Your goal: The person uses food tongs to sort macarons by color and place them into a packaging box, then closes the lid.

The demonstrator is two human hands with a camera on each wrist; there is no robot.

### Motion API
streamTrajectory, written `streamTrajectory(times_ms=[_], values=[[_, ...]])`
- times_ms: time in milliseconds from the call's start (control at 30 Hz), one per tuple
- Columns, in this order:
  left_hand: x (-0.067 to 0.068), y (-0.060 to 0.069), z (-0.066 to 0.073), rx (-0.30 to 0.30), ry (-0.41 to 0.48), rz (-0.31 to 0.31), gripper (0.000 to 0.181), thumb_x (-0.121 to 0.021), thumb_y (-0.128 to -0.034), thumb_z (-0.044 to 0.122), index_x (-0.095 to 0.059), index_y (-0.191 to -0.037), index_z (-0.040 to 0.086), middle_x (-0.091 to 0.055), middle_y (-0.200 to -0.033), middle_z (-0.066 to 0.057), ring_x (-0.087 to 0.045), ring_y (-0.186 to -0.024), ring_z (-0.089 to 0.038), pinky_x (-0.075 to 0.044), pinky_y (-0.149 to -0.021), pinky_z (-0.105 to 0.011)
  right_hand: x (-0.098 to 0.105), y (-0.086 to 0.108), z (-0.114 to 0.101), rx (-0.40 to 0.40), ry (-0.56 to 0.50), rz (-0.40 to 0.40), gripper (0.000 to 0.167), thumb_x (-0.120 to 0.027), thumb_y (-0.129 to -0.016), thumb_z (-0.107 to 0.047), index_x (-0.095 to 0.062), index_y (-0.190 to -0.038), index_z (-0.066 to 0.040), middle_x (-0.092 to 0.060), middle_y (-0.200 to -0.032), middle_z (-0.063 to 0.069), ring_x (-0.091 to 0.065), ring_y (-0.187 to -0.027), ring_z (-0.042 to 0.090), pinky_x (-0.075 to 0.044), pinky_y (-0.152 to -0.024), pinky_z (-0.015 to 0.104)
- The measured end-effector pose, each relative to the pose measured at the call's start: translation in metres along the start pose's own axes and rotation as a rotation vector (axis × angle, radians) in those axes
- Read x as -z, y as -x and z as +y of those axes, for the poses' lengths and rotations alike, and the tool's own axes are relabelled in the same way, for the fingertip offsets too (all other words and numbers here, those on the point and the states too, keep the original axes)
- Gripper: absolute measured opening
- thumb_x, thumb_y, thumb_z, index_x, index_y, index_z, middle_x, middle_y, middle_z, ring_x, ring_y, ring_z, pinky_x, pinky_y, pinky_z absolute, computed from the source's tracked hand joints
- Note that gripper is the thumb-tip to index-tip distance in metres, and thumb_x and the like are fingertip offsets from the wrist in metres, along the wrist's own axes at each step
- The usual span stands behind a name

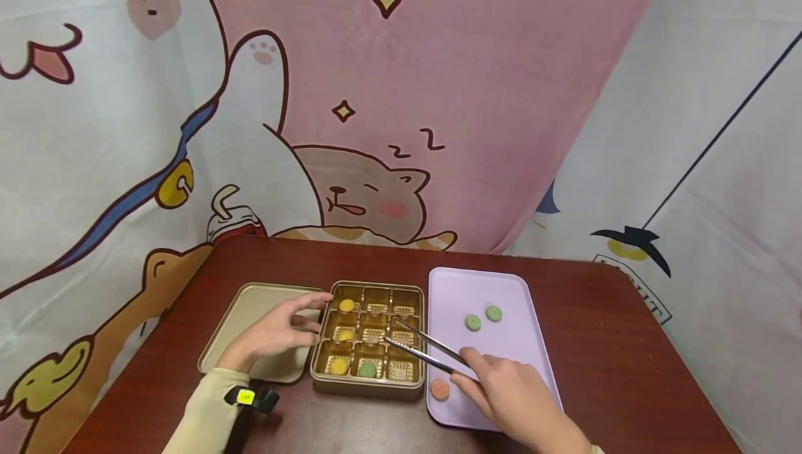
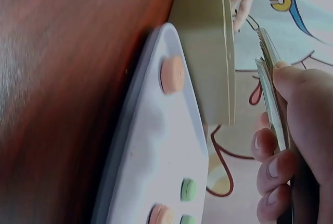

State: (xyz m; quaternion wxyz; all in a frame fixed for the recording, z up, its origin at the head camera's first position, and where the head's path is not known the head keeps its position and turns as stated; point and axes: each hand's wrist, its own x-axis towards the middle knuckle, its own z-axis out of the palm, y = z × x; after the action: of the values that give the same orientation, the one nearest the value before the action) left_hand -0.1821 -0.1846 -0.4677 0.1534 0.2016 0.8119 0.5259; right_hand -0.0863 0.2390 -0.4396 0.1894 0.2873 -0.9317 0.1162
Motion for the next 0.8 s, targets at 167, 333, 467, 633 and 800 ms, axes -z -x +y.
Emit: streamTrajectory(times_ms=[167, 333, 467, 633, 800], values=[[0.0, 0.001, 0.002, 0.001, -0.001, 0.0, 0.079, -0.072, -0.085, -0.005, -0.044, -0.158, 0.005, -0.047, -0.152, -0.031, -0.071, -0.114, -0.036, -0.063, -0.083, -0.033, 0.001, 0.002, 0.013, -0.035, 0.04, 0.033, 0.025, -0.081, -0.091, -0.039, -0.069, -0.109, -0.026, -0.064, -0.075, -0.022, -0.054, -0.063, -0.006, -0.046, -0.048, 0.029], [0.0, 0.001, 0.002, 0.004, -0.001, -0.001, 0.079, -0.071, -0.0848, -0.005, -0.043, -0.158, 0.005, -0.047, -0.152, -0.031, -0.071, -0.114, -0.035, -0.063, -0.084, -0.032, -0.002, 0.006, 0.024, -0.091, 0.064, 0.02, 0.025, -0.08, -0.092, -0.041, -0.068, -0.107, -0.026, -0.066, -0.075, -0.018, -0.055, -0.06, -0.001, -0.043, -0.043, 0.033], [0.001, 0.001, 0.002, 0.004, 0.002, -0.002, 0.079, -0.071, -0.0851, -0.005, -0.043, -0.158, 0.005, -0.047, -0.153, -0.031, -0.071, -0.114, -0.035, -0.063, -0.084, -0.032, -0.004, 0.009, 0.032, -0.136, 0.068, 0.01, 0.025, -0.08, -0.091, -0.04, -0.068, -0.107, -0.025, -0.066, -0.074, -0.015, -0.053, -0.057, 0.003, -0.042, -0.043, 0.034], [0.001, 0.001, 0.001, -0.006, 0.004, -0.006, 0.08, -0.07, -0.0844, -0.006, -0.042, -0.158, 0.004, -0.046, -0.152, -0.031, -0.071, -0.113, -0.035, -0.063, -0.084, -0.033, -0.006, 0.013, 0.041, -0.209, 0.071, -0.02, 0.024, -0.079, -0.093, -0.039, -0.067, -0.107, -0.023, -0.063, -0.07, -0.011, -0.054, -0.056, 0.009, -0.041, -0.044, 0.037], [0.0, 0.0, -0.001, -0.009, 0.015, -0.01, 0.079, -0.071, -0.0847, -0.006, -0.042, -0.158, 0.004, -0.047, -0.152, -0.031, -0.071, -0.113, -0.035, -0.063, -0.084, -0.032, -0.007, 0.017, 0.05, -0.336, 0.034, -0.13, 0.025, -0.072, -0.098, -0.045, -0.066, -0.107, -0.022, -0.058, -0.065, -0.011, -0.049, -0.056, 0.011, -0.038, -0.044, 0.038]])
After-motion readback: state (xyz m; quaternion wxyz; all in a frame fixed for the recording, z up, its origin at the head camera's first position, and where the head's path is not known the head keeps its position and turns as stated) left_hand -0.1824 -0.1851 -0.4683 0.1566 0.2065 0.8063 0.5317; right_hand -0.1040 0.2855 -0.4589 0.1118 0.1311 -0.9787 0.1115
